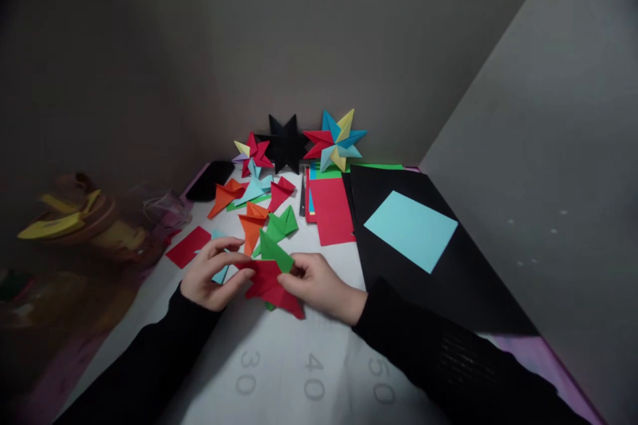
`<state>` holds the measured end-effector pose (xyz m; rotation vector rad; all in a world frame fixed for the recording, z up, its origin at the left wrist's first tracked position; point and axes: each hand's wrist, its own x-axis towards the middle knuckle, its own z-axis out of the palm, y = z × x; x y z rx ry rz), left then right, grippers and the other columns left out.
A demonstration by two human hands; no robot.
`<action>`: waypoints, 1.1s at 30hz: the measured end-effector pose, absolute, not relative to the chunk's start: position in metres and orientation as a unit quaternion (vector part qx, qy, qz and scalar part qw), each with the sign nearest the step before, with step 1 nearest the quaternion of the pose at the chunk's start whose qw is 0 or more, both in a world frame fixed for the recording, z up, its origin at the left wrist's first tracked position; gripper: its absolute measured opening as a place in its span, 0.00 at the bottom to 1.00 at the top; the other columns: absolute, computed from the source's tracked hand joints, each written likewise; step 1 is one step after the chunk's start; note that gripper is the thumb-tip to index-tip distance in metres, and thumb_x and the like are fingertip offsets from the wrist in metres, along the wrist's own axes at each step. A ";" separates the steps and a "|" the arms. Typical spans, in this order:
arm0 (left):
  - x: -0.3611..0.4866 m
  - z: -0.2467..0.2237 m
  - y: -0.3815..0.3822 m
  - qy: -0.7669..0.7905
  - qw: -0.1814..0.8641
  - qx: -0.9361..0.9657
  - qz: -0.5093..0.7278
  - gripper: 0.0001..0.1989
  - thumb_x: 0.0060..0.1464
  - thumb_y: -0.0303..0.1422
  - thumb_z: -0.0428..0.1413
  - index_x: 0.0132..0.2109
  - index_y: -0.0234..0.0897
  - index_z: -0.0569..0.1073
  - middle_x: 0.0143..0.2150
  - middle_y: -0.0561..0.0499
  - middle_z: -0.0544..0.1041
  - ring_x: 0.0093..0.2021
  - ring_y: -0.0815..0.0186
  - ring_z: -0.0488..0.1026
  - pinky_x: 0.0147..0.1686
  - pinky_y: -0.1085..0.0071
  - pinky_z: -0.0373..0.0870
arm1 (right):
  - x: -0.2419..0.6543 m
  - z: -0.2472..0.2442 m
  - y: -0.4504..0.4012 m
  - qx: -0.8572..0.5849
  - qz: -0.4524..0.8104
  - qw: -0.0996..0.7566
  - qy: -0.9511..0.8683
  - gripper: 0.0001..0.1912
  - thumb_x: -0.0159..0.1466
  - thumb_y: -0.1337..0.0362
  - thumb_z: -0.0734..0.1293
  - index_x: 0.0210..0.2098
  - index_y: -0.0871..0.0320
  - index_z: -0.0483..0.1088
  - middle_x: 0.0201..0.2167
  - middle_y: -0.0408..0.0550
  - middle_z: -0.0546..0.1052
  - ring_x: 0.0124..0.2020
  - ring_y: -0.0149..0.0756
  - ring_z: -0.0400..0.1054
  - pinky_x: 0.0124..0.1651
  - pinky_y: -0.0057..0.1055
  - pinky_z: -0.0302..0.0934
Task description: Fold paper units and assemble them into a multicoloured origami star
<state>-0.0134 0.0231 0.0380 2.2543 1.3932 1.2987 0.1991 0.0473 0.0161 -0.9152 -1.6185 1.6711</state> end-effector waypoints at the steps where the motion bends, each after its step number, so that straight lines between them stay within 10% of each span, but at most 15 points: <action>1: -0.016 0.038 0.025 0.460 0.074 0.777 0.423 0.03 0.46 0.29 0.60 0.33 0.38 0.77 0.42 0.44 0.73 0.42 0.60 0.73 0.42 0.64 0.72 | 0.200 0.016 0.048 -0.353 0.623 0.318 -0.621 0.08 0.58 0.62 0.65 0.31 0.62 0.70 0.25 0.44 0.71 0.25 0.30 0.62 0.28 0.26 0.56; 20: -0.016 0.034 0.028 0.427 0.085 0.822 0.368 0.04 0.51 0.24 0.52 0.31 0.37 0.68 0.38 0.45 0.75 0.36 0.66 0.73 0.34 0.70 0.72 | 0.199 0.007 0.049 -0.408 0.530 0.316 -0.673 0.10 0.56 0.63 0.65 0.22 0.59 0.62 0.19 0.39 0.61 0.22 0.28 0.55 0.24 0.24 0.50; 33: -0.010 0.037 0.023 0.393 -0.132 0.825 0.385 0.06 0.48 0.24 0.55 0.26 0.39 0.70 0.33 0.49 0.78 0.35 0.62 0.72 0.36 0.66 0.68 | 0.196 0.016 0.042 -0.412 0.489 0.329 -0.695 0.07 0.53 0.69 0.63 0.21 0.58 0.59 0.18 0.39 0.63 0.21 0.27 0.56 0.22 0.23 0.50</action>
